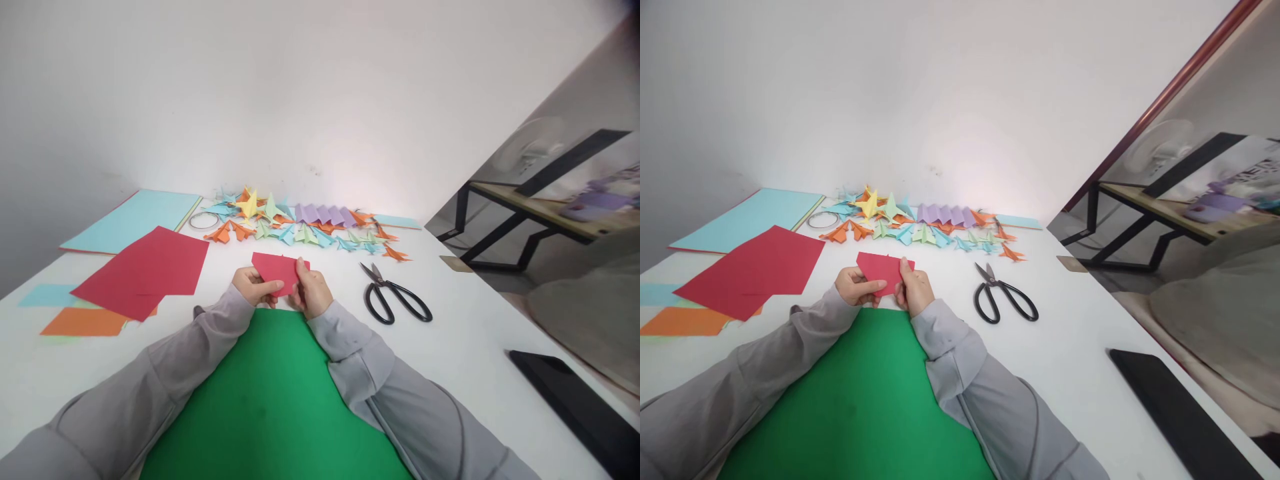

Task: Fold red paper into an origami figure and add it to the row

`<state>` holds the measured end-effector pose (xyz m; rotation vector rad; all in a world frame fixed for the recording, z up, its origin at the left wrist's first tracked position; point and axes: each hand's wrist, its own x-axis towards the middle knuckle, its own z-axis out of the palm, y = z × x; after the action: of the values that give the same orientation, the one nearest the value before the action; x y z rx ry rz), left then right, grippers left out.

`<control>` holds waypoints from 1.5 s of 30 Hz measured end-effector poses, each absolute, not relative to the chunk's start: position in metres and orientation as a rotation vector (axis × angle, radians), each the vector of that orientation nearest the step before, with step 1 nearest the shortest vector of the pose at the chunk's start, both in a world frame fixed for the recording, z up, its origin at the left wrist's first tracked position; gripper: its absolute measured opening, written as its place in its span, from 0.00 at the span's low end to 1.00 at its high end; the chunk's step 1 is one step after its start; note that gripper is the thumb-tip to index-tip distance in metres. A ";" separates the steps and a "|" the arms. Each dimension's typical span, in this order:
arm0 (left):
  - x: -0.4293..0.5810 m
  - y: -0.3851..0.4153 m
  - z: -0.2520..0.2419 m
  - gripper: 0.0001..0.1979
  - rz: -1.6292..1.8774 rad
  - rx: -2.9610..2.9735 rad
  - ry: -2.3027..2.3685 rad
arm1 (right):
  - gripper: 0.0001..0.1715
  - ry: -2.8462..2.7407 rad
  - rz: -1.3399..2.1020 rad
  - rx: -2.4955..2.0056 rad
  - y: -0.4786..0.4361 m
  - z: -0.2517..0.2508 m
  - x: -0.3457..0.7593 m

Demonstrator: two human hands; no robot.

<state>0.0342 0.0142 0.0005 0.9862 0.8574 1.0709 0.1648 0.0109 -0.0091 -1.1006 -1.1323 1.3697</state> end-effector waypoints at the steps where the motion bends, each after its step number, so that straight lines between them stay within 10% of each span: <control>1: 0.034 0.014 0.001 0.18 1.062 0.984 0.854 | 0.41 -1.129 1.358 -1.108 0.011 -0.009 0.165; 34: 0.036 0.015 0.004 0.21 1.050 0.921 0.883 | 0.41 -0.918 1.452 -1.049 0.016 -0.005 0.165; 45: 0.032 0.013 0.004 0.17 1.003 0.978 0.860 | 0.25 -0.996 1.344 -0.942 0.020 -0.019 0.165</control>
<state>0.0323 0.0133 0.0042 0.9781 0.8603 1.0035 0.1648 0.0199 -0.0194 -0.9421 -0.9962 1.3441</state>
